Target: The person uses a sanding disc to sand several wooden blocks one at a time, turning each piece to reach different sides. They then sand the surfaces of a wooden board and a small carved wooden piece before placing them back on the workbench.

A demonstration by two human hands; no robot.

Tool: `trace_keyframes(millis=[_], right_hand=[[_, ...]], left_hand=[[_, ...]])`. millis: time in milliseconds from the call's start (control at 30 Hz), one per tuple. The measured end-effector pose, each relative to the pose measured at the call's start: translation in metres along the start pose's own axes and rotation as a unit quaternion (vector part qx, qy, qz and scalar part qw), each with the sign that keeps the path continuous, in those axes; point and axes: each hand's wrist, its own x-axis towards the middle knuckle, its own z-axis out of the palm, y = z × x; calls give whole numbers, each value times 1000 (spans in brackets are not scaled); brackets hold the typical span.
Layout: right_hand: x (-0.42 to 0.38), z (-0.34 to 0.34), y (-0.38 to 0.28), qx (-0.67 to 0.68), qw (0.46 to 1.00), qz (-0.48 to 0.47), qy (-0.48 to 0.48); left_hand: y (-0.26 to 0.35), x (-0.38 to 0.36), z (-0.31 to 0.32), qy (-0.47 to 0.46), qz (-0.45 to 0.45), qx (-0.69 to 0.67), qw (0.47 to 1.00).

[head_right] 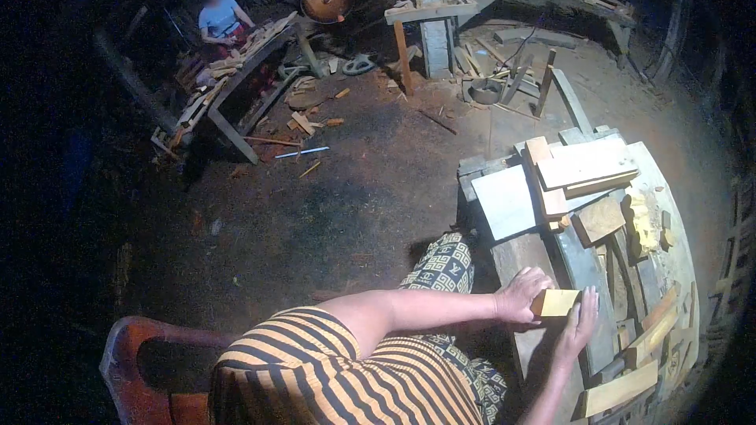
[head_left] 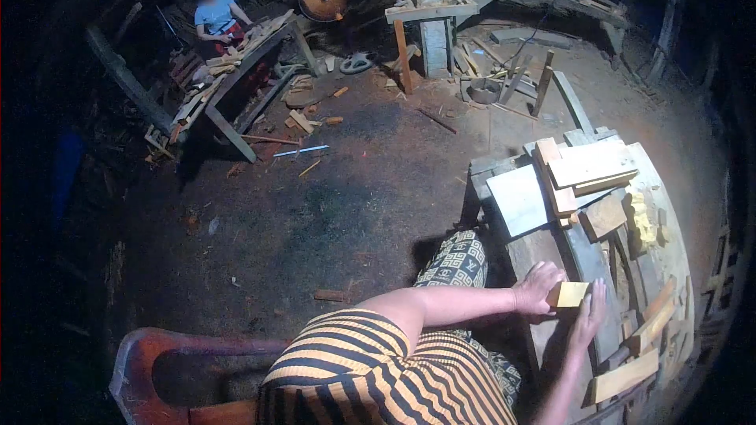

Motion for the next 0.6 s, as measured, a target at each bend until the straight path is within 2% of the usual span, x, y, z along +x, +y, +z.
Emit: trace_keyframes(millis=[100, 167, 233, 267, 333, 367, 400, 467, 567, 600], right_hand=[[-20, 14, -27, -45, 998, -29, 21], [-43, 20, -79, -74, 990, -98, -65], [-45, 20, -89, -84, 978, -158, -109], [-37, 19, -80, -84, 978, -156, -109], [-12, 13, -48, -40, 990, -96, -97], [0, 13, -33, -144, 985, -90, -36], [11, 7, -4, -98, 993, -67, -26], [17, 7, 18, 81, 996, 40, 20], [-1, 9, -8, 9, 1000, 25, -5], [-17, 16, -31, 36, 999, 3, -33]], left_hand=[[-5, -1, 6, 8, 14, 17, 1000], [-16, -2, 8, 7, 29, 25, 999], [-18, -1, 11, 15, 59, 17, 998], [-17, -2, 11, 14, 60, 16, 998], [-15, -3, 12, 47, 70, 34, 996], [-12, -2, 11, 48, 71, 34, 996], [-10, -2, 10, 42, 71, 30, 996], [-7, -2, 6, 31, 67, 25, 997], [-11, -2, 8, 38, 79, 40, 995], [-12, -3, 9, 41, 81, 51, 995]])
